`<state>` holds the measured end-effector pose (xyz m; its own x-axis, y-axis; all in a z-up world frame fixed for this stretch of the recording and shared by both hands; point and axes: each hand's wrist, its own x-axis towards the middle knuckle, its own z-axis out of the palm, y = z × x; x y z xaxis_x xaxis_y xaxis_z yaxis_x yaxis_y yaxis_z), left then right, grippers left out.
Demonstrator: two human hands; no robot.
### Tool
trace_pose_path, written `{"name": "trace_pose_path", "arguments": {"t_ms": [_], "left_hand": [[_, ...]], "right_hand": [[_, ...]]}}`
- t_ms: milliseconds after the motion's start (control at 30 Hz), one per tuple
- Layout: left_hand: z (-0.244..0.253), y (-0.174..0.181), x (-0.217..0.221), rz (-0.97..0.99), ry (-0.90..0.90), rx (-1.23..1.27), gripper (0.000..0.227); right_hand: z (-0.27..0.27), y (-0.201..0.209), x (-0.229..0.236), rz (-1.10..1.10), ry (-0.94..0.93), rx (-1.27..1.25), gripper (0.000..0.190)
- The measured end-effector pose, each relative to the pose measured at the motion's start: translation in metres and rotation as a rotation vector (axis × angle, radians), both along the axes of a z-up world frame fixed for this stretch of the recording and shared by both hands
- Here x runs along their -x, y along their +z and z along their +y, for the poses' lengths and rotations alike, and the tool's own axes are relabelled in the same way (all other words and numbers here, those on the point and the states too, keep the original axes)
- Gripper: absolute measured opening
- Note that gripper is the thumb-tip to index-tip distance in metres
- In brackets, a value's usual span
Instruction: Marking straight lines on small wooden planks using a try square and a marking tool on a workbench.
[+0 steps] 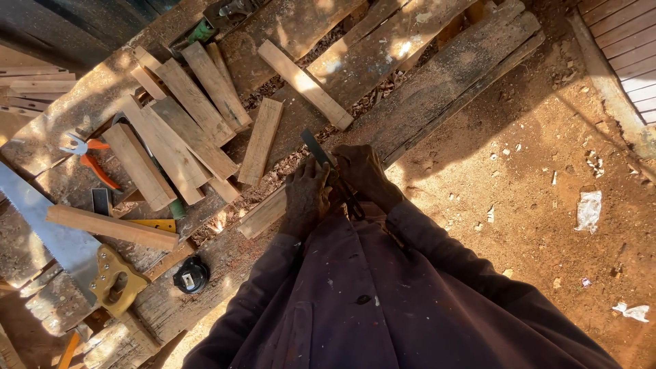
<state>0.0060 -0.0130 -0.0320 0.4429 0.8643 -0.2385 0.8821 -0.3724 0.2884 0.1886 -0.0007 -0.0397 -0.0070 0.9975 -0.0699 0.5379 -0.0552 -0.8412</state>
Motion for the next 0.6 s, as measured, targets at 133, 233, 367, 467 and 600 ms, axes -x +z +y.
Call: {"name": "trace_pose_path", "arguments": {"t_ms": [133,233,367,467,600], "left_hand": [[0.000,0.001,0.002,-0.018,-0.016,-0.011,0.063],[-0.001,-0.012,0.002,-0.034,-0.022,-0.037,0.063],[-0.002,-0.005,0.001,-0.028,-0.022,-0.019,0.062],[0.001,-0.001,0.000,0.016,-0.016,-0.003,0.063],[0.001,0.002,0.001,0.008,-0.018,0.019,0.064]], "right_hand": [[0.007,-0.004,0.004,0.024,0.043,0.009,0.017],[0.010,-0.006,0.000,-0.049,0.096,0.014,0.018],[0.015,0.006,-0.011,-0.121,0.188,0.115,0.021],[0.021,0.004,-0.015,-0.072,0.142,-0.003,0.016],[0.020,0.007,-0.007,0.016,0.136,-0.086,0.016]]}}
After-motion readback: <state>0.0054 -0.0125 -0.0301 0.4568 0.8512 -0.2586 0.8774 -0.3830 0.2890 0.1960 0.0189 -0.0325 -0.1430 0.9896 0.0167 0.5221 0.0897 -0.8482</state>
